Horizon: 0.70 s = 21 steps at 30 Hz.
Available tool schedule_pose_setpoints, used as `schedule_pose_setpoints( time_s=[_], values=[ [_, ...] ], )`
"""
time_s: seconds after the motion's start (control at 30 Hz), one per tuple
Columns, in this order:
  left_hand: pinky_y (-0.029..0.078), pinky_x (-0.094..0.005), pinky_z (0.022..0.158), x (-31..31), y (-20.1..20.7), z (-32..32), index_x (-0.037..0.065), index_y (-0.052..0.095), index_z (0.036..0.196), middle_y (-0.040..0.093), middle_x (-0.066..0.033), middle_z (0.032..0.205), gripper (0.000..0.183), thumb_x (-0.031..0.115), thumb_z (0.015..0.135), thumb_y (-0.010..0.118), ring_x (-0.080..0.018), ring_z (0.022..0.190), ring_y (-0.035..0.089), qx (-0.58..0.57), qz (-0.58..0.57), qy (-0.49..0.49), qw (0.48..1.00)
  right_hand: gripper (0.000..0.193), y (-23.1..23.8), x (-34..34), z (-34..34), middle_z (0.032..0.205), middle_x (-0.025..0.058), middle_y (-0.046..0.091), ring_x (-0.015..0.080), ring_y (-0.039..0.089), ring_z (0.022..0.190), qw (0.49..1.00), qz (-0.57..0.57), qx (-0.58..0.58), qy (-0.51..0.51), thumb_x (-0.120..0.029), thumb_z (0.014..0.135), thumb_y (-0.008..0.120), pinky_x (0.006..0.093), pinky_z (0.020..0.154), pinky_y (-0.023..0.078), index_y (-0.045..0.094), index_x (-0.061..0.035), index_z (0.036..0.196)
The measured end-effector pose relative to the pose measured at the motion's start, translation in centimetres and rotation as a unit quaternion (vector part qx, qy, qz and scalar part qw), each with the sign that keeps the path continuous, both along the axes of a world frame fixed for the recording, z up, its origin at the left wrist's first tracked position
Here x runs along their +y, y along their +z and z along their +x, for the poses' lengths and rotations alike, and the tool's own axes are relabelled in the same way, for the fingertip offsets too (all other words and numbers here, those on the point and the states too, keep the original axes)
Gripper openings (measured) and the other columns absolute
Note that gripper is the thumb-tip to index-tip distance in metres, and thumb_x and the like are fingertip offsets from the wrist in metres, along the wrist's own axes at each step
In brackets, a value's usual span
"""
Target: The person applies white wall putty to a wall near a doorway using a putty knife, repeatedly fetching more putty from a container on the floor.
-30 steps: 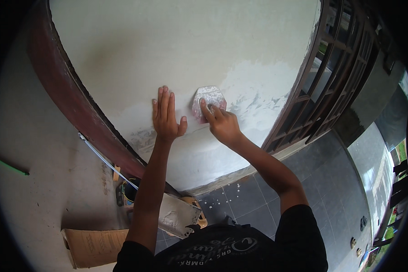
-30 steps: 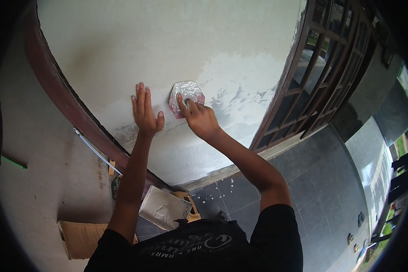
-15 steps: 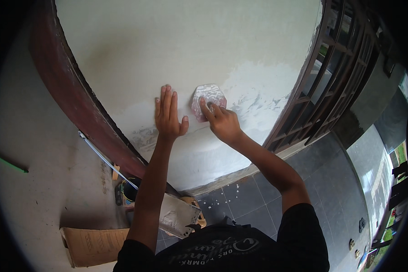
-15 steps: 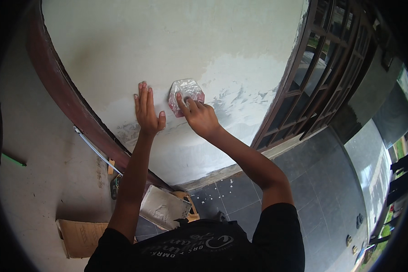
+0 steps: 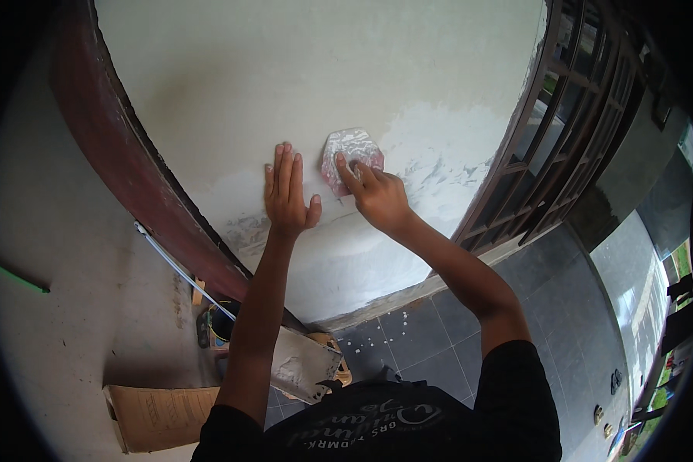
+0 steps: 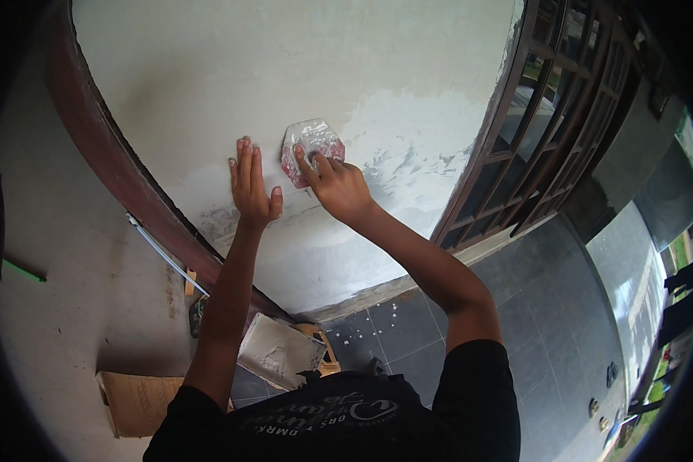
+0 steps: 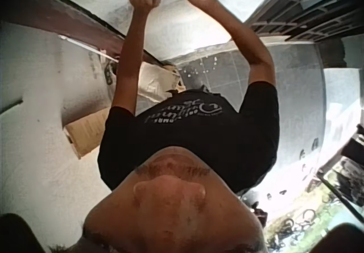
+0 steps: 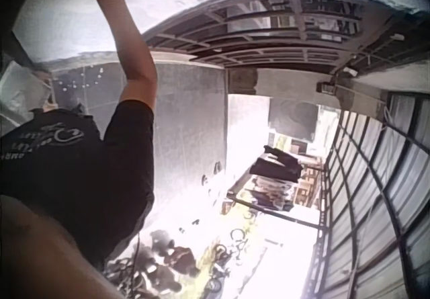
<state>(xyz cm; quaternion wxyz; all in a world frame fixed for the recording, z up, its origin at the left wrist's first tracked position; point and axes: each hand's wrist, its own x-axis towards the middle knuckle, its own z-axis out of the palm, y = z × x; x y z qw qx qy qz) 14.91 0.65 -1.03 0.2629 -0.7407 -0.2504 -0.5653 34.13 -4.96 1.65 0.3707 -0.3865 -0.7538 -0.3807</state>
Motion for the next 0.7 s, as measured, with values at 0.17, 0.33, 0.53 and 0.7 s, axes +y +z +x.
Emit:
schedule_pose_setpoints(
  time_s=[0.17,0.33,0.53,0.7],
  values=[
    [0.02,-0.0453,0.114,-0.2,0.2,0.2,-0.012,0.047,0.129,0.045,-0.0262,0.138,0.061,0.034,0.09,0.033,-0.037,0.133,0.04,0.007,-0.003,0.008,1.0,0.067,-6.0,-3.5,1.1,0.098,0.0133,0.062,0.0199,0.064,0.065,0.995,-0.104,-0.003,0.009,-0.004,0.068,0.062,0.0301,0.05,0.052,0.049,-0.0044,0.134],
    [0.019,-0.0529,0.112,-0.1,0.2,-0.6,-0.012,0.039,0.135,0.038,-0.0282,0.143,0.067,0.038,0.091,0.034,-0.0405,0.137,0.034,0.02,-0.005,0.004,1.0,0.071,1.8,-3.6,0.2,0.095,0.0129,0.062,0.0201,0.064,0.065,0.998,-0.022,0.054,0.019,0.001,0.063,0.062,0.0299,0.049,0.051,0.052,-0.0069,0.133],
    [0.02,-0.049,0.113,0.2,-0.1,0.0,-0.012,0.043,0.132,0.042,-0.0268,0.141,0.064,0.036,0.091,0.034,-0.0388,0.135,0.037,0.01,-0.007,0.002,1.0,0.064,0.7,0.0,-0.1,0.093,0.0116,0.061,0.0193,0.064,0.064,1.0,0.002,0.018,-0.02,-0.003,0.068,0.062,0.028,0.049,0.051,0.052,-0.0038,0.131],
    [0.02,-0.0451,0.114,-0.1,0.2,0.3,-0.012,0.047,0.129,0.045,-0.0256,0.139,0.062,0.034,0.09,0.034,-0.0367,0.134,0.04,0.005,0.006,0.005,1.0,0.064,-6.0,-3.2,0.6,0.098,0.0149,0.063,0.0212,0.066,0.066,0.996,-0.091,0.001,0.018,-0.003,0.07,0.061,0.0318,0.051,0.053,0.05,-0.0038,0.133]
  ],
)
